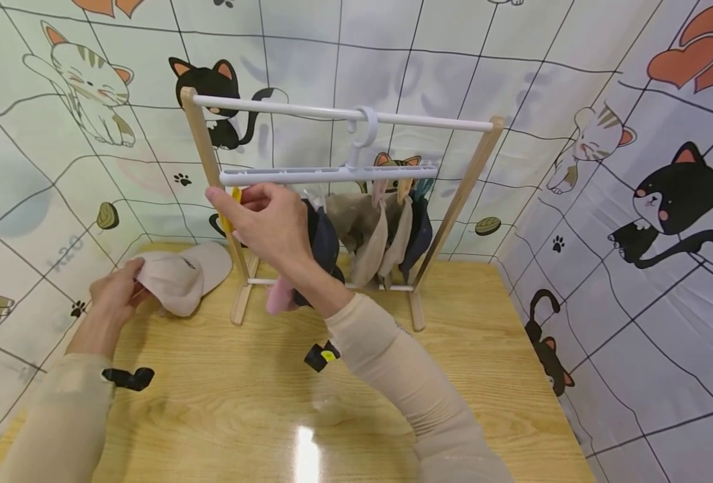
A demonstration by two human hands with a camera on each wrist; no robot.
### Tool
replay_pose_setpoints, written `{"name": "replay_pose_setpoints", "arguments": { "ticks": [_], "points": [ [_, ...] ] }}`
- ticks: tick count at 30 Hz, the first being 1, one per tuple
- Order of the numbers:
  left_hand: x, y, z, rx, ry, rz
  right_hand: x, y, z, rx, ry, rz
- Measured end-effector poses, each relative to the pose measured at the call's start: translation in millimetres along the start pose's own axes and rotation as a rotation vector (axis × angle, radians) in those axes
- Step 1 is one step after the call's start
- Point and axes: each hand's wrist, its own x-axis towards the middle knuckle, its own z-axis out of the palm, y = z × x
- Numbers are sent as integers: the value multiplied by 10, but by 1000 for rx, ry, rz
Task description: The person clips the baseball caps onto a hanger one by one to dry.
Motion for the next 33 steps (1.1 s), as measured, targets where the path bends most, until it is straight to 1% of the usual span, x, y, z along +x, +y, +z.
{"name": "replay_pose_setpoints", "arguments": {
  "ticks": [3, 7, 11, 15, 17, 23, 25, 28, 31, 33],
  "points": [
    [-53, -6, -22, 35, -64, 21, 3, -6, 10, 26, -2, -1],
    [-74, -22, -29, 79, -124, 48, 7, -6, 16, 61, -5, 1],
    [-80, -25, -4, 64, -156, 82, 15, -6, 12, 69, -4, -6],
    [-84, -13, 29, -1, -140, 118, 19, -4, 5, 72, -15, -17],
    [-94, 0, 45, -14, -137, 137, 19, -6, -2, 80, -29, -17],
    [-160, 62, 125, -34, -162, 194, 22, -14, -52, 87, -67, -15],
    [-184, 78, 157, -45, -158, 207, 23, -11, -71, 87, -75, -19],
    [-218, 100, 210, -61, -134, 222, 26, -4, -95, 87, -86, -12],
    [-269, 119, 260, -33, -99, 240, 29, 4, -112, 88, -98, 3],
    [-310, 133, 289, 7, -74, 251, 31, 8, -120, 91, -105, 15]
  ]
}}
